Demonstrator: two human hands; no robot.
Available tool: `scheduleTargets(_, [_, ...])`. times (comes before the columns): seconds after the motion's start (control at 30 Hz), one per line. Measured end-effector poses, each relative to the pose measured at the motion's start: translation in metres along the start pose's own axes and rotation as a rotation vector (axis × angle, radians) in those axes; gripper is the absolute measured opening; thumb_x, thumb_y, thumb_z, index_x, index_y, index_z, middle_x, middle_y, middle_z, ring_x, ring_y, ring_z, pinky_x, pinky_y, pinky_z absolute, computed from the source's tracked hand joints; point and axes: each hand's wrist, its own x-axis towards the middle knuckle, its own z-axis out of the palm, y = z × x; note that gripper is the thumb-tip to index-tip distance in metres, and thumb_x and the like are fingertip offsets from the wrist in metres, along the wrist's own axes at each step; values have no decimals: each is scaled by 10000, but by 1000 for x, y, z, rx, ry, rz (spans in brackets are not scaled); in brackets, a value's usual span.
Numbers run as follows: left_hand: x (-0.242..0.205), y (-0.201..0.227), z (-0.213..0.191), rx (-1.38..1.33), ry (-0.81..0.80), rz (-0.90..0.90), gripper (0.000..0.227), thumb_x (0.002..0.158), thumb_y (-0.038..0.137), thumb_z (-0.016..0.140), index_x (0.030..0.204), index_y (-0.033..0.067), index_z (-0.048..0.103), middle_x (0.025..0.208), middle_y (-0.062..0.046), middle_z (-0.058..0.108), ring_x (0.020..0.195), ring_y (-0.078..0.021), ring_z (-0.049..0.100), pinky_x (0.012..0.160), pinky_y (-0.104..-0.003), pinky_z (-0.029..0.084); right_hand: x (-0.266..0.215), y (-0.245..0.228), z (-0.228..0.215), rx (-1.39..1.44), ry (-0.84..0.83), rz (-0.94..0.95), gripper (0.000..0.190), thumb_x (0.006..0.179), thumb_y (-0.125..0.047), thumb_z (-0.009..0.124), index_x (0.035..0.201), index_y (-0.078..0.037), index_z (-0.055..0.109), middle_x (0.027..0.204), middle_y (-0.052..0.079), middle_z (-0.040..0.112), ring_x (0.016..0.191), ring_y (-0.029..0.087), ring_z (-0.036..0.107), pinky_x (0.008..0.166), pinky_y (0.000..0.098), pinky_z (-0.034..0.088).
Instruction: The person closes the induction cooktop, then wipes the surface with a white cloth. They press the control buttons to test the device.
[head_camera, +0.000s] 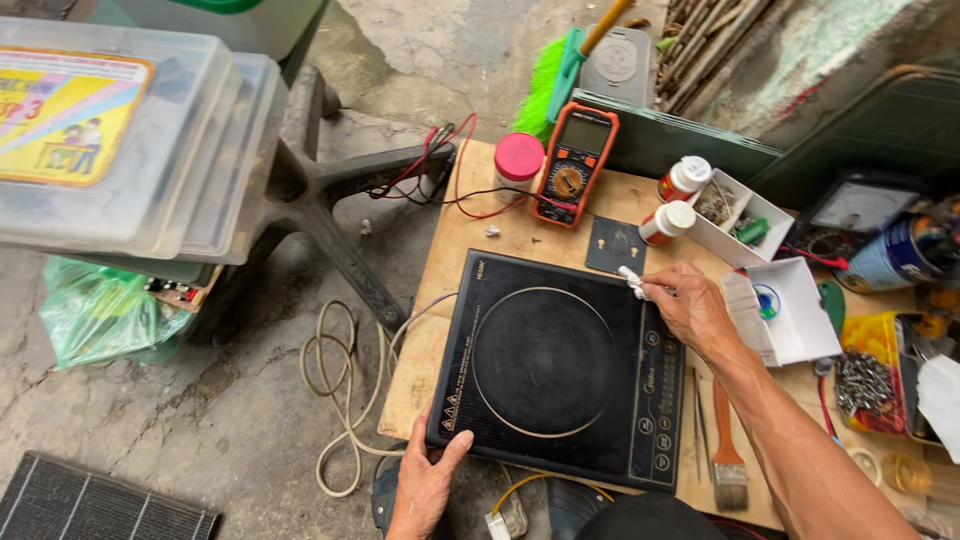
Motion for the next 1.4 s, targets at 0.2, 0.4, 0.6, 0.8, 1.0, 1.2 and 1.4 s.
scheduleTargets(0.2, [-5,10,1,244,51,17,793,857,339,851,1594,159,622,1492,-19,796,1377,-92,683,1255,-264,436,-62,-9,28,-219,223,-325,181,1117,-76,600,940,-56,632,906,114,535,839,312,533,661,512,421])
scheduleTargets(0.4, [-8,14,6,297,78,-37,785,862,334,850,1593,180,611,1446,-21,799,1327,-113,695,1219,-267,457,-166,-49,33,-320,174,-297,105,1087,10,548,1151,-17,627,918,127,520,857,297,501,715,493,446])
scheduleTargets(0.6, [-13,23,9,344,83,-68,815,853,383,824,1615,209,594,1468,-37,785,1363,-137,684,1231,-290,451,-273,-61,56,-275,324,-297,205,1091,-85,649,1283,-69,718,845,-5,424,735,175,444,560,417,378])
scheduleTargets(0.8, [-39,66,34,364,160,-207,882,812,474,810,1639,263,587,1512,-12,756,1425,-155,646,1248,-334,430,-298,-13,98,-290,359,-272,290,987,-78,755,1240,-220,753,937,-74,552,816,116,560,623,289,538])
scheduleTargets(1.0, [-25,43,25,318,138,-122,782,842,368,840,1573,171,645,1396,-54,816,1288,-150,711,1185,-297,487,-180,-35,41,-121,160,-172,258,1109,-61,570,1344,-81,677,903,50,556,823,196,542,592,349,445])
scheduleTargets(1.2, [-35,66,38,336,161,-197,809,849,376,820,1612,202,616,1409,-58,813,1314,-168,711,1198,-315,485,-22,-2,9,-118,64,-20,337,1185,-274,618,915,-80,670,979,58,528,889,232,537,722,342,556])
scheduleTargets(1.4, [-34,59,36,346,149,-150,657,878,346,823,1495,162,690,1334,-50,832,1221,-152,710,1141,-301,496,-36,32,-3,-4,141,-34,149,1039,-171,676,1057,-80,793,1138,128,811,1087,365,696,934,520,516])
